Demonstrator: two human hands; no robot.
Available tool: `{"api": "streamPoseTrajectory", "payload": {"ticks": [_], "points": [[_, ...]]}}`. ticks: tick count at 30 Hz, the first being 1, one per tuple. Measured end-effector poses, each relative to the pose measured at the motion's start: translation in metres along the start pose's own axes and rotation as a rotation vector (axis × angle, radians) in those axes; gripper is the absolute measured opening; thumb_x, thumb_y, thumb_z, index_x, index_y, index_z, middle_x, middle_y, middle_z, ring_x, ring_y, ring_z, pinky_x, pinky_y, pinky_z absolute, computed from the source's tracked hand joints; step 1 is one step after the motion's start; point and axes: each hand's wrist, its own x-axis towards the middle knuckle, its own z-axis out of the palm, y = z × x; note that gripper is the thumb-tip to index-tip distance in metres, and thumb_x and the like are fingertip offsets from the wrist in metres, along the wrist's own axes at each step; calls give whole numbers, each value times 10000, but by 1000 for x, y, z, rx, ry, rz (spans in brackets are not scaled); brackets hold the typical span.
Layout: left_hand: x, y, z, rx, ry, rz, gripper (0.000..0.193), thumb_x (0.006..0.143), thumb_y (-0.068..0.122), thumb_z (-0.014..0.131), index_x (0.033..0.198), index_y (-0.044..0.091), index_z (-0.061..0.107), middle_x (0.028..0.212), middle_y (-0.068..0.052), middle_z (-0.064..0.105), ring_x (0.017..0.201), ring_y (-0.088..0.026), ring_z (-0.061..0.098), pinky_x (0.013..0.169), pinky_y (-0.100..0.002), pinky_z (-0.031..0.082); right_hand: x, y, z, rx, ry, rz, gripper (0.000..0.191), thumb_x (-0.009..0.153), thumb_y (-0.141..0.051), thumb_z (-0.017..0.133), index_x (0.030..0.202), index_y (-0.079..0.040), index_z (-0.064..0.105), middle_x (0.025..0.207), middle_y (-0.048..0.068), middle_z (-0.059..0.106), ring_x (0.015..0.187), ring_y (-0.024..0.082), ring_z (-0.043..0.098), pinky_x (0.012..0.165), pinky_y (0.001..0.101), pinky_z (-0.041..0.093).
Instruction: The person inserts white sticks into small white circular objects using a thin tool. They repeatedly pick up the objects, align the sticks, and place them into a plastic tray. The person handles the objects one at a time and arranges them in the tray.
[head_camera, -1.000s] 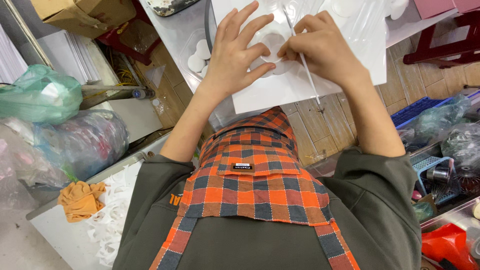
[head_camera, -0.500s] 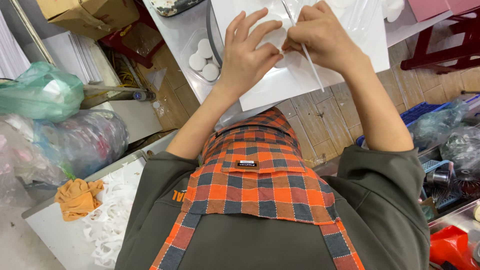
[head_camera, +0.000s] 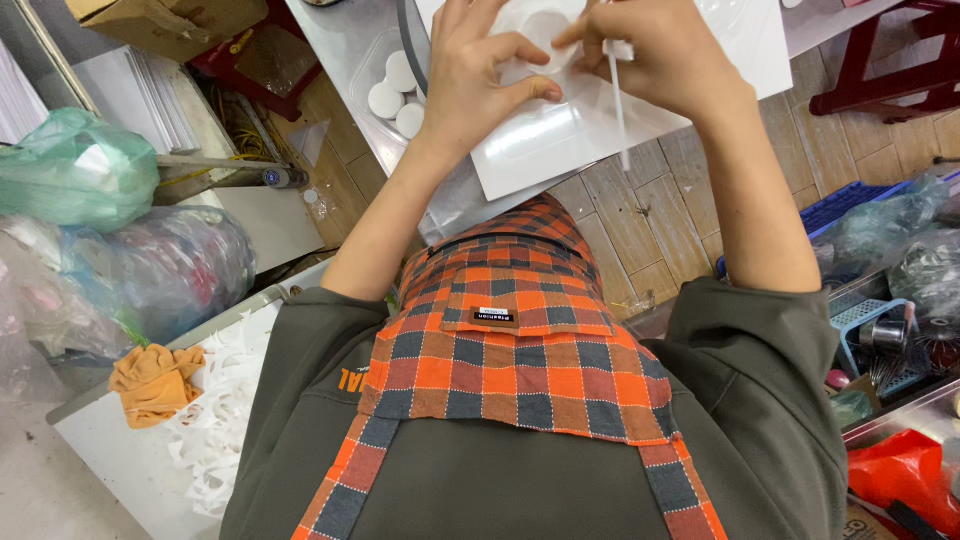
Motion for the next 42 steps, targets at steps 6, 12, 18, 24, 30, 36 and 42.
{"api": "streamPoseTrajectory", "payload": {"ticks": [6,12,18,24,30,36,42], "points": [[14,13,5,38,-56,-122,302,907,349,870,1055,112,756,1179,-91,681,1181,-334,586,1025,-474,416,-32,-25,-35,97,209,34,184,958,85,763,1091,45,642,1197,197,722,1160,264,710,1016,354,561],[20,12,20,62,-108,-53,532,1027,219,748,1476,49,517,1413,-128,618,1372,-334,520,1246,-528,290,-59,-32,-45,165,345,147,158,992,100,729,1066,54,598,1211,209,728,1174,244,717,1042,321,545],[27,5,23,168,-127,-46,581,988,247,765,1458,16,513,1403,-133,614,1366,-342,513,1220,-584,194,-63,-26,-47,137,351,178,162,989,90,767,1022,42,616,1156,194,741,1110,234,732,992,295,550],[31,5,11,108,-144,-80,576,968,304,793,1407,20,550,1356,-148,625,1326,-345,536,1205,-550,265,-70,-35,-42,176,378,229,155,992,78,766,1023,26,623,1130,174,739,1126,236,742,990,289,548],[32,4,0,239,-147,-115,488,1094,329,677,1435,12,531,1403,-166,588,1359,-358,518,1250,-520,280,-88,-41,-40,210,453,297,163,945,59,761,1048,-2,649,1158,174,740,1053,201,721,980,293,533],[38,12,16,433,-216,0,669,1085,324,658,1563,-46,372,1599,-190,406,1511,-346,348,1286,-524,213,-93,-37,-32,288,477,353,151,1003,46,807,1024,20,659,1113,167,761,1051,201,735,957,289,519],[31,14,0,402,-238,-45,682,1090,215,637,1621,-47,298,1694,-210,261,1602,-333,230,1343,-481,191,-108,-30,-33,405,582,376,171,1014,6,794,1093,2,642,1101,172,746,1036,187,725,958,290,549]]}}
